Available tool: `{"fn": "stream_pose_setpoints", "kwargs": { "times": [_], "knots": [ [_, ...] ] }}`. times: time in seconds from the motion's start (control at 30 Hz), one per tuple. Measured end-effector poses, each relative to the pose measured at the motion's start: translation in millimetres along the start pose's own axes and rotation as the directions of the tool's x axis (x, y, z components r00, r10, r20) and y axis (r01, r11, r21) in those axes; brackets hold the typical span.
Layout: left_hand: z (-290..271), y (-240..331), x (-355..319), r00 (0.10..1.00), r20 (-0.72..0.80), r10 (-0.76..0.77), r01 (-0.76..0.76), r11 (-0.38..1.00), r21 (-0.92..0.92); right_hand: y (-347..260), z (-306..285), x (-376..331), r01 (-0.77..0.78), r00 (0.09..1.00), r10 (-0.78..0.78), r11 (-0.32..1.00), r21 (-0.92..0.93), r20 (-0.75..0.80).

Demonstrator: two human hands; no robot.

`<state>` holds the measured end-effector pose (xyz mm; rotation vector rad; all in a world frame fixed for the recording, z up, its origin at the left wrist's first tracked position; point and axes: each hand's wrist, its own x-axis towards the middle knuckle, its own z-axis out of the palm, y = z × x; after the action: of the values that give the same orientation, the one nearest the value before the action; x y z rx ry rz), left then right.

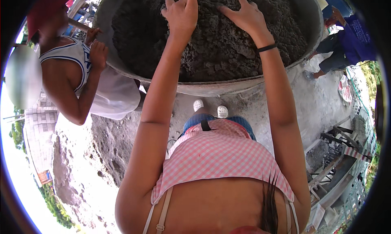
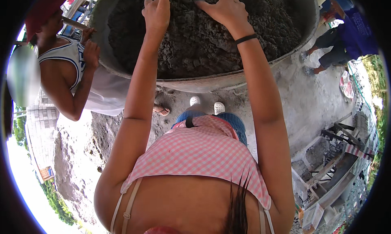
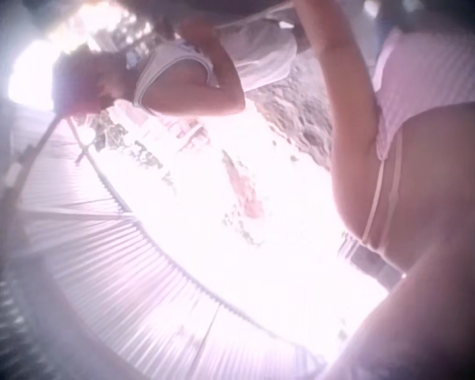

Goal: The person uses both hands to manually mix wet concrete inside a rotating cement mixer. They repeatedly scoop, turn, and press the mixture to ensure even consistency while the mixer rotates.

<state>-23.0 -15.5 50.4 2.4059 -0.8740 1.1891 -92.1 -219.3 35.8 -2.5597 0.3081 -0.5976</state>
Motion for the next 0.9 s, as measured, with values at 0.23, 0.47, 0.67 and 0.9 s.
{"fn": "stream_pose_setpoints", "kwargs": {
  "times": [0.23,0.47,0.67,0.9],
  "knots": [
    [27.2,-0.4,22.2,0.952,0.116,0.284,-0.242,0.928,-0.283,23.5,-18.0,-16.0,-0.029,0.994,0.044,0.987,-0.156,0.097],
    [46.8,-43.7,27.3,0.523,0.842,-0.133,0.615,0.743,-0.265,60.5,-1.3,-19.1,-0.105,0.946,0.131,0.989,-0.103,0.296],
    [34.7,-53.9,18.6,0.469,0.88,-0.069,0.507,0.837,-0.205,79.0,23.5,-7.7,0.167,0.971,-0.187,0.976,-0.138,-0.149],
    [24.6,-51.4,20.9,0.518,0.773,-0.365,0.52,0.852,0.054,24.0,-9.8,-4.4,-0.028,0.985,0.014,0.997,0.077,0.173]
  ]
}}
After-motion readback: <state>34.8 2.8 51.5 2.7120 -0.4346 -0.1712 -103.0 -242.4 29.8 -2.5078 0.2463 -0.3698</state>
